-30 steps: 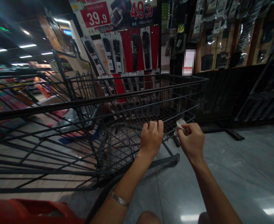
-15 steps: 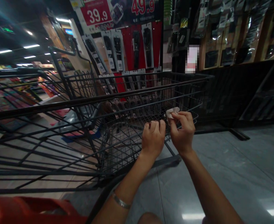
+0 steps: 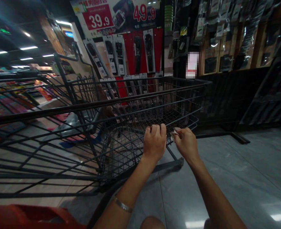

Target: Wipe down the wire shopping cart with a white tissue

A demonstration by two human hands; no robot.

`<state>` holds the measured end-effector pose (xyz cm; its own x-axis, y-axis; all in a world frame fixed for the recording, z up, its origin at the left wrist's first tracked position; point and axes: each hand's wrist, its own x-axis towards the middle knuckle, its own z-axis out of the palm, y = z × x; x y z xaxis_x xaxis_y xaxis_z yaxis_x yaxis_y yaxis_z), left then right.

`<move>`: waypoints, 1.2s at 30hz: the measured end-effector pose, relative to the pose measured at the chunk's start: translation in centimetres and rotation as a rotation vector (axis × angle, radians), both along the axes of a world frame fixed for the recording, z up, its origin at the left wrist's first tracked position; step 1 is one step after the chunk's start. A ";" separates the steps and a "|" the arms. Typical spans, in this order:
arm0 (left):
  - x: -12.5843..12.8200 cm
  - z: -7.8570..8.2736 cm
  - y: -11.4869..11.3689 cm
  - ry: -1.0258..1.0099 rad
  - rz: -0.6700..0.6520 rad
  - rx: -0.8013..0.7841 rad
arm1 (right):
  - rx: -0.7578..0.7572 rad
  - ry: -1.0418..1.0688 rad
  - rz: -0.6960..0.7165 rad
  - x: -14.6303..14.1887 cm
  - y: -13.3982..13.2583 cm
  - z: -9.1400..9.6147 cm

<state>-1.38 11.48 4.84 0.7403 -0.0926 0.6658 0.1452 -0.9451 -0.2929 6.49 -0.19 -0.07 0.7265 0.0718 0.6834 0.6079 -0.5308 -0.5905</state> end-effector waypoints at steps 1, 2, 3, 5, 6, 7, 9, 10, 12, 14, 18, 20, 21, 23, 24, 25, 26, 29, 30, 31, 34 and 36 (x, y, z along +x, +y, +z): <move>0.0 0.0 0.0 0.001 -0.001 -0.004 | -0.029 0.027 -0.019 -0.3 -0.4 0.8; 0.0 0.0 0.0 -0.001 -0.002 -0.004 | -0.023 0.031 -0.041 -0.6 -0.7 1.7; 0.0 0.0 0.0 -0.005 -0.003 -0.002 | 0.017 0.008 -0.062 -0.9 -1.0 2.8; 0.0 0.0 -0.1 -0.015 -0.005 0.004 | 0.166 -0.104 -0.090 -1.3 -1.2 4.7; 0.1 0.0 -0.1 -0.018 -0.006 0.006 | 0.240 -0.169 -0.089 -1.3 -1.0 5.4; 0.1 -0.1 0.0 -0.021 -0.007 0.007 | 0.293 -0.222 -0.075 -1.2 -0.7 5.9; 0.1 -0.1 0.0 -0.028 -0.011 0.009 | 0.340 -0.281 -0.042 -0.6 0.1 6.1; 0.1 -0.1 0.0 -0.034 -0.015 0.012 | 0.346 -0.294 -0.031 -0.2 0.5 5.8; 0.2 -0.2 0.1 -0.049 -0.021 0.018 | 0.344 -0.304 -0.022 0.7 1.2 4.9; 0.2 -0.2 0.1 -0.050 -0.027 0.020 | 0.349 -0.310 -0.033 1.2 1.6 3.9; 0.2 -0.3 0.0 -0.033 -0.014 0.012 | 0.346 -0.320 -0.049 1.3 1.3 3.1; 0.2 -0.3 0.0 -0.034 -0.008 0.011 | 0.342 -0.324 -0.058 1.1 1.1 2.9; 0.2 -0.3 0.0 -0.032 -0.009 0.008 | 0.341 -0.322 -0.067 1.0 1.1 2.7; 0.2 -0.2 0.0 -0.021 -0.012 -0.006 | 0.338 -0.309 -0.082 1.0 1.0 2.1; 0.2 -0.2 0.0 -0.016 -0.012 -0.013 | 0.336 -0.297 -0.083 1.1 1.1 1.7; 0.2 -0.2 0.0 -0.013 -0.012 -0.019 | 0.334 -0.282 -0.082 1.2 1.1 1.2; 0.2 -0.2 0.0 -0.014 -0.011 -0.022 | 0.330 -0.264 -0.079 1.3 1.2 0.7; 0.3 -0.3 0.0 -0.025 -0.016 -0.014 | 0.313 -0.225 -0.073 1.6 1.3 -0.6; 0.3 -0.3 0.0 -0.030 -0.021 -0.008 | 0.302 -0.218 -0.076 1.6 1.3 -1.0; 0.3 -0.4 0.1 -0.035 -0.026 -0.003 | 0.285 -0.212 -0.081 1.6 1.3 -1.2; 0.3 -0.4 0.0 -0.041 -0.031 -0.001 | 0.189 -0.157 -0.104 1.3 0.8 -1.4; 0.3 -0.4 0.0 -0.026 -0.026 -0.014 | 0.084 -0.087 -0.116 1.1 0.1 -1.0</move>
<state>-1.06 11.48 4.42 0.7200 -0.1021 0.6865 0.1280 -0.9526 -0.2760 7.60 -0.06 -1.07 0.6647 -0.0699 0.7439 0.5957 -0.5513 -0.5841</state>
